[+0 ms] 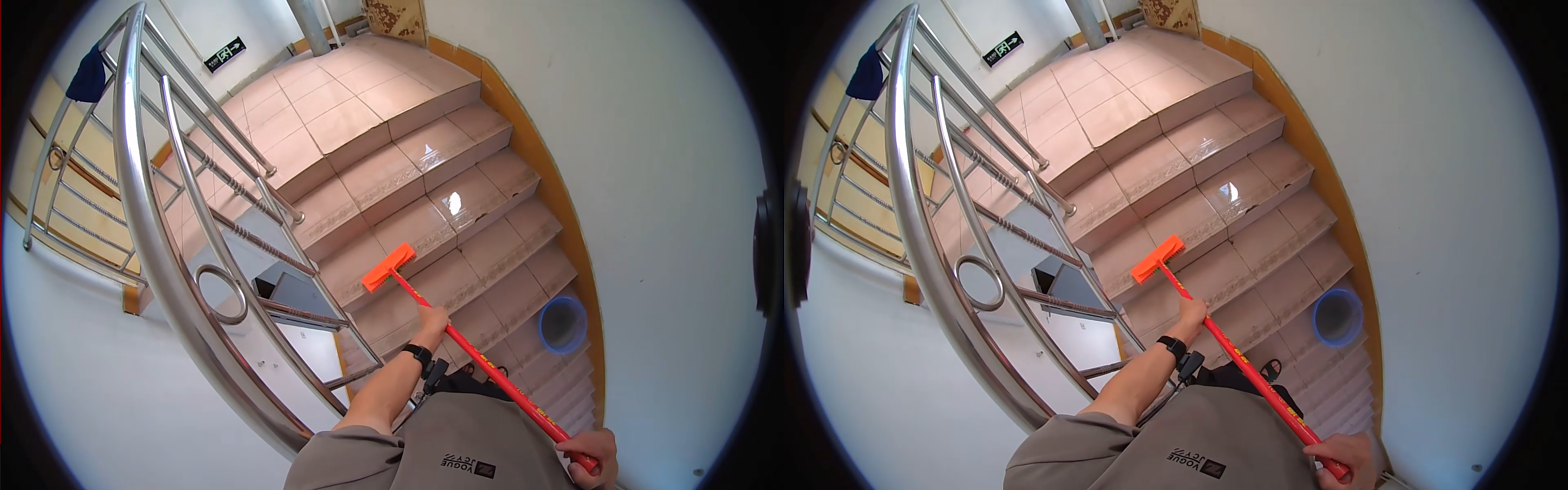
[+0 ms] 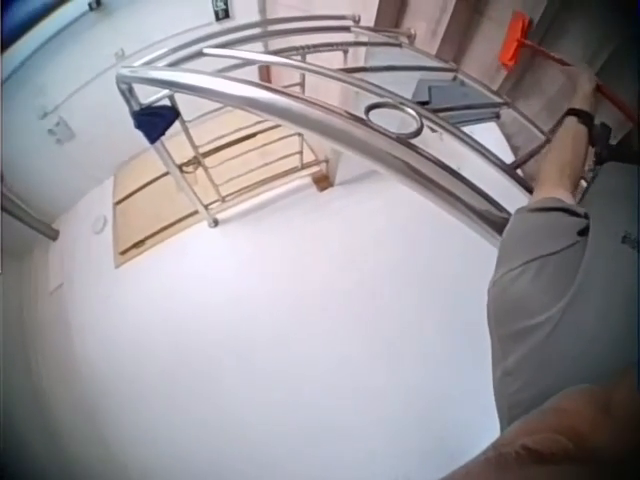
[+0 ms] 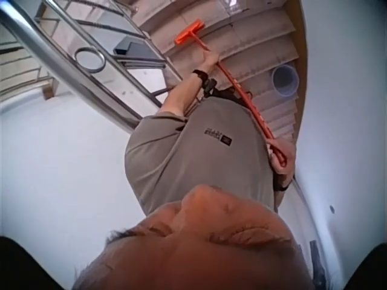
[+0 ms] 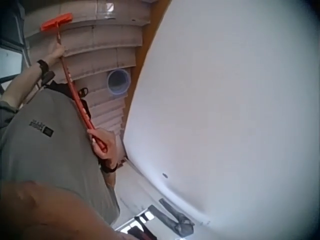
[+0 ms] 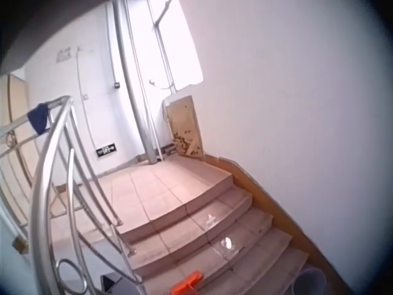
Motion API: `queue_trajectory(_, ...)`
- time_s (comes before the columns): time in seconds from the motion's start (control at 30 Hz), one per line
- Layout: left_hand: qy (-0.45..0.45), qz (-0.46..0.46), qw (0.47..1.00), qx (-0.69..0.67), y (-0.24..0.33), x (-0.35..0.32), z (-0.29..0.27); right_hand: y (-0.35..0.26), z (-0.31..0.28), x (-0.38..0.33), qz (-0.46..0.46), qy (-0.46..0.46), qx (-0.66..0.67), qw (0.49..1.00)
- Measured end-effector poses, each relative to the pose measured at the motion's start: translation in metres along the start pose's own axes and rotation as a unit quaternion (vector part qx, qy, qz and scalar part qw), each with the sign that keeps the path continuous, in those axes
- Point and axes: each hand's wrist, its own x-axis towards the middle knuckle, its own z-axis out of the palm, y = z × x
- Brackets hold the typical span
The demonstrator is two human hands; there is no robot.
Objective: The person cleans the stairs by dipping a brush into a bucket of water and scrubbing the steps. After scrubbing several steps, the person picks up the bucket and moves it to a lower step to continue.
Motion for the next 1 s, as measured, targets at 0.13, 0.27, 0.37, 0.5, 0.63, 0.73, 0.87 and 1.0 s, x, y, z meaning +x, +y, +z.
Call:
queue_trajectory(0.13,0.046,0.006,0.999,0.012,0.002,0.009,-0.01,-0.003,0.003,0.009,-0.03,-0.023,0.011,0.999)
queue_trajectory(0.27,0.002,-0.006,1.0,0.006,0.024,0.024,-0.02,-0.003,0.012,0.032,-0.034,-0.025,-0.057,0.997)
queue_trajectory(0.37,-0.006,-0.028,0.999,0.014,0.043,0.034,-0.029,0.009,0.012,0.05,-0.097,-0.016,-0.093,0.991)
queue_trajectory(0.5,0.003,-0.052,0.998,0.019,0.052,0.051,-0.037,0.005,0.03,0.075,-0.244,0.065,-0.109,0.962)
queue_trajectory(0.63,-0.006,-0.055,0.998,0.018,0.057,0.061,-0.037,0.016,0.038,0.09,-0.294,-0.053,0.07,0.952)
queue_trajectory(0.73,0.001,-0.02,1.0,0.016,0.058,0.087,-0.06,0.025,0.042,0.1,-0.286,-0.132,0.068,0.947)
queue_trajectory(0.87,-0.01,-0.02,0.999,0.027,0.064,0.11,-0.074,0.044,0.055,0.112,-0.32,-0.166,0.087,0.929)
queue_trajectory(1.0,-0.032,-0.029,0.997,0.066,0.075,0.129,-0.092,0.047,0.067,0.123,-0.336,-0.19,0.079,0.919)
